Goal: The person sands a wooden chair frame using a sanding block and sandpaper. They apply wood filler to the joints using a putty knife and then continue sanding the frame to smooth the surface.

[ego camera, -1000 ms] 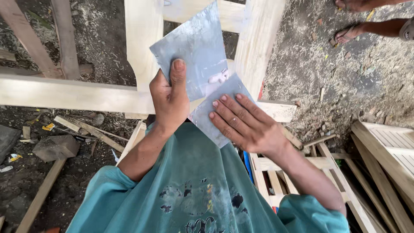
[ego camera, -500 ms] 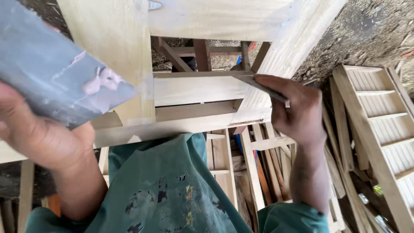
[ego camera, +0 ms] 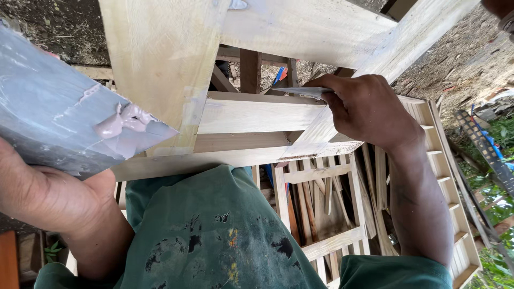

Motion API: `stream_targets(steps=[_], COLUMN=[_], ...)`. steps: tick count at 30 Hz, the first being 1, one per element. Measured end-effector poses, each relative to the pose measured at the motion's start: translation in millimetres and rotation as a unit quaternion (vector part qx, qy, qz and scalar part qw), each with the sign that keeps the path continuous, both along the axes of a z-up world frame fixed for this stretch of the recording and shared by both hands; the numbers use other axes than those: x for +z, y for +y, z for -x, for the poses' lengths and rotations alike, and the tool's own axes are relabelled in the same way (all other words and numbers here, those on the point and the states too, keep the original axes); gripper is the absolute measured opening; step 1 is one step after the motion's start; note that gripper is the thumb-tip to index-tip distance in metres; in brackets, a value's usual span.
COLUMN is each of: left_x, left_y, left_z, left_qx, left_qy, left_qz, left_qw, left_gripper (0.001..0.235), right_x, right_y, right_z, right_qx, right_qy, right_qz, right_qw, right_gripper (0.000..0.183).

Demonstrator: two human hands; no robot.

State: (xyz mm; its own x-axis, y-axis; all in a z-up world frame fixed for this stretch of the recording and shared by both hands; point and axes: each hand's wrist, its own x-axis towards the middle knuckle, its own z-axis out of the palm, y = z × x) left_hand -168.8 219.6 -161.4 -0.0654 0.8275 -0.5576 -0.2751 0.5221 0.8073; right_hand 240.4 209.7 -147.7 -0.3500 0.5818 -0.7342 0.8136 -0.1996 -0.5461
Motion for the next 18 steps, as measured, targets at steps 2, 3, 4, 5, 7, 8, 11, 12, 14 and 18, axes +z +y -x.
stream_targets(steps=[2, 3, 4, 5, 7, 8, 11, 12, 14, 18], left_x=[-0.5, -1.0, -0.9, -1.4, -0.9, -1.3, -2.4, -2.0, -1.1, -3.9], left_y=[-1.8, -2.5, -2.7, -3.5, -5.4, -5.9, -6.5, -7.1, -8.3, -10.0], left_z=[1.1, 1.3, 2.6, 2.8, 3.4, 3.3, 2.6, 2.1, 1.5, -2.6], left_qx=[0.005, 0.007, 0.008, 0.01, 0.012, 0.012, 0.012, 0.013, 0.012, 0.012], left_qy=[0.001, 0.0, 0.001, 0.0, -0.001, 0.001, 0.0, 0.001, 0.001, -0.007], left_qz=[0.001, 0.002, 0.001, 0.003, 0.004, 0.004, 0.003, 0.003, 0.005, 0.001], left_qw=[1.0, 1.0, 1.0, 1.0, 1.0, 1.0, 1.0, 1.0, 1.0, 1.0], left_gripper=[0.03, 0.03, 0.03, 0.029, 0.029, 0.029, 0.028, 0.028, 0.028, 0.027], right_x=[-0.7, -0.5, -0.1, 0.0, 2.1, 3.2, 7.6, 10.1, 15.6, 22.4], right_y=[0.5, 0.4, -0.7, -1.0, -2.7, -4.2, -10.7, -13.9, -21.7, -33.4], right_z=[-0.4, -0.7, -0.4, -0.6, -0.4, 0.1, 4.2, 6.3, 11.3, 13.4], right_qx=[-0.003, -0.005, 0.0, 0.005, 0.001, -0.009, -0.017, -0.018, -0.006, -0.046], right_qy=[-0.008, -0.012, -0.01, -0.009, -0.001, 0.005, -0.002, -0.008, -0.035, -0.049], right_qz=[0.023, 0.034, 0.024, 0.013, 0.006, 0.008, 0.021, 0.029, 0.047, 0.025], right_qw=[1.0, 0.999, 1.0, 1.0, 1.0, 1.0, 1.0, 0.999, 0.998, 0.997], right_gripper=[0.03, 0.03, 0.029, 0.028, 0.027, 0.028, 0.032, 0.034, 0.039, 0.038])
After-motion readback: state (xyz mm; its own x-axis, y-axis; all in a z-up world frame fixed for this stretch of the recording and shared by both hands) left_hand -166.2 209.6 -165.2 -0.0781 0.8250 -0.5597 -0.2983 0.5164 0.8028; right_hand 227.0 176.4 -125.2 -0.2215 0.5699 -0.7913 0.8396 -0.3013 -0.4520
